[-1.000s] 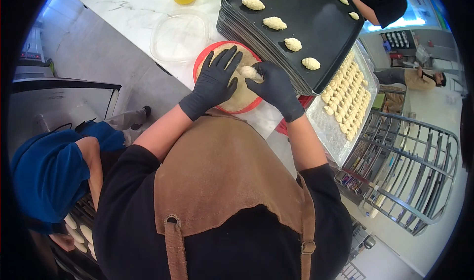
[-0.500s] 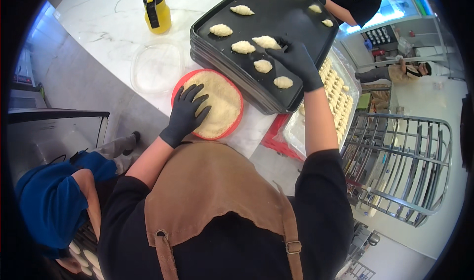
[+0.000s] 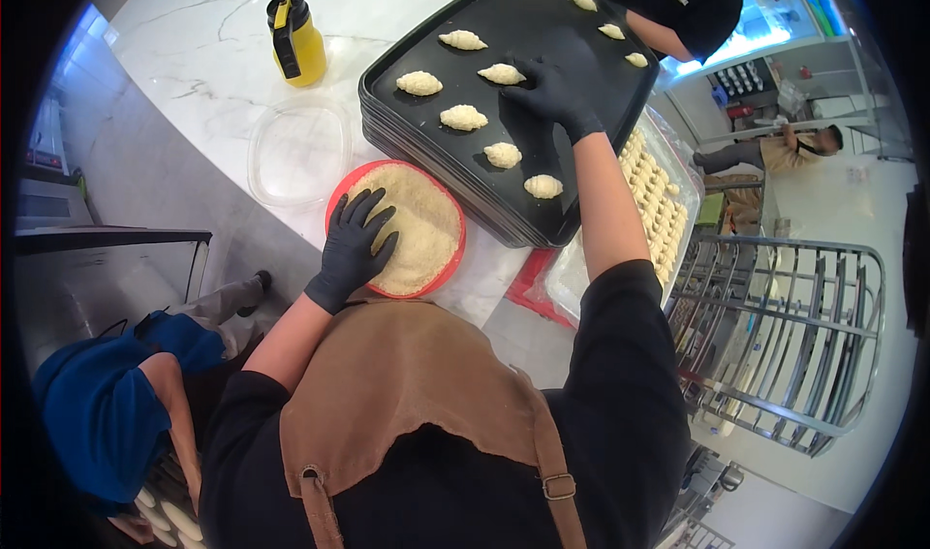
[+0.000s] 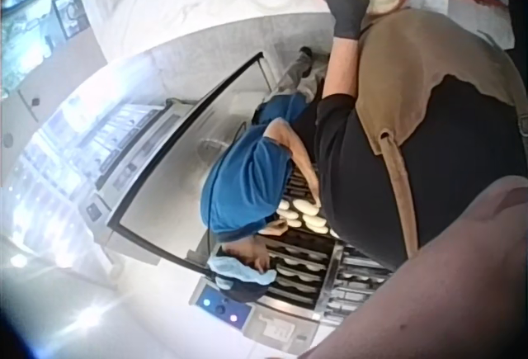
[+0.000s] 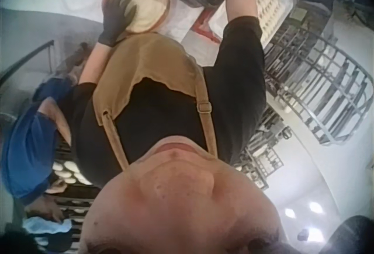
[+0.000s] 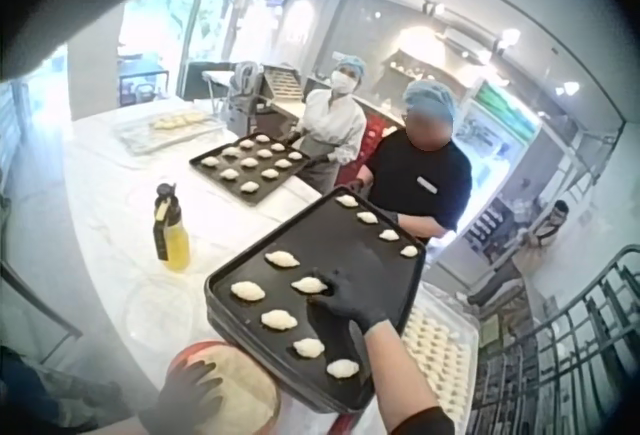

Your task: Coating pieces of dough in flour and arranging them onto a baking tray, then transporting the tray to a rack.

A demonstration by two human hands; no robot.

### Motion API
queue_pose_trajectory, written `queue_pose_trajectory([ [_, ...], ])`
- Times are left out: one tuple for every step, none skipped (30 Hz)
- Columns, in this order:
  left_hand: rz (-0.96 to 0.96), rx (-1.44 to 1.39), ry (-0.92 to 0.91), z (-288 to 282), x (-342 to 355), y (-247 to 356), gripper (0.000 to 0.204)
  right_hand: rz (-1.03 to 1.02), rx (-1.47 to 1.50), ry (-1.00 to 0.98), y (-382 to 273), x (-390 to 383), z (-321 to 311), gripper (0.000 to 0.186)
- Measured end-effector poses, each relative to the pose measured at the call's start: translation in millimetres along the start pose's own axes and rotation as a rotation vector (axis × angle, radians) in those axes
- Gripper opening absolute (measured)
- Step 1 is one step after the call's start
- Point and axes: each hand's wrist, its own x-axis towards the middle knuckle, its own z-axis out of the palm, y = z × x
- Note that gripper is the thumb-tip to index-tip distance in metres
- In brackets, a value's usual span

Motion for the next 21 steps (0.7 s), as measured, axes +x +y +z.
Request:
queue_pose_trajectory([
  [-0.005,-0.010,0.003,0,0,0,0.043,-0.010,-0.072,0.113,-4,-7,-1,0.048],
  [-0.001,-0.011,-0.002,0,0,0,0.043,-0.023,-0.142,0.224,-16,-12,-2,0.047],
  [-0.003,-0.024,0.005,1,0,1,0.042,-0.014,-0.141,0.227,-26,-22,-7,0.047],
  [-0.011,-0.031,0.014,-1,-2,-1,0.042,0.000,-0.025,0.268,-55,-35,-16,0.044],
  [0.000,-0.032,0.007,-1,-3,-3,0.042,0.021,0.086,0.315,-85,-52,-27,0.042],
  [-0.023,-0.094,0.071,-1,-5,-5,0.040,0.107,0.185,0.288,-116,-72,-33,0.035],
  [-0.034,-0.168,0.130,0,-5,-5,0.038,0.204,0.277,0.269,-146,-98,-32,0.029],
  [0.003,-0.189,0.109,1,-5,-7,0.038,0.000,0.295,0.434,-165,-124,-12,0.015],
  [0.029,-0.222,0.173,3,-5,-13,0.034,-0.133,0.391,0.503,-176,-143,24,0.008],
  [0.055,-0.261,0.231,7,-3,-17,0.031,-0.233,0.209,0.399,-180,-155,50,0.022],
  [-0.001,-0.306,0.212,9,2,-16,0.030,-0.176,0.210,0.243,-188,-161,83,0.028],
  [-0.069,-0.340,0.189,7,1,-15,0.030,-0.122,0.230,0.082,-192,-172,113,0.033],
  [-0.086,-0.389,0.173,5,2,-13,0.031,-0.263,0.096,0.157,-183,-191,127,0.035],
  [-0.074,-0.384,0.187,6,1,-14,0.030,-0.415,-0.043,0.224,-183,-200,127,0.036],
  [-0.063,-0.402,0.173,9,0,-15,0.030,-0.351,0.033,0.233,-180,-216,124,0.026],
  [-0.057,-0.412,0.169,9,1,-15,0.030,-0.232,0.248,0.242,-171,-231,120,0.024],
  [-0.044,-0.412,0.165,8,0,-13,0.030,-0.119,0.467,0.247,-159,-248,119,0.024],
  [-0.045,-0.382,0.147,6,0,-12,0.030,0.032,0.526,0.263,-138,-265,109,0.024],
  [-0.051,-0.347,0.136,4,1,-11,0.031,0.231,0.540,0.409,-117,-283,105,0.022],
  [-0.047,-0.333,0.144,3,1,-12,0.031,0.374,0.487,0.544,-100,-297,86,0.017],
  [-0.026,-0.315,0.140,3,0,-12,0.031,0.611,0.454,0.611,-79,-313,76,0.015],
])
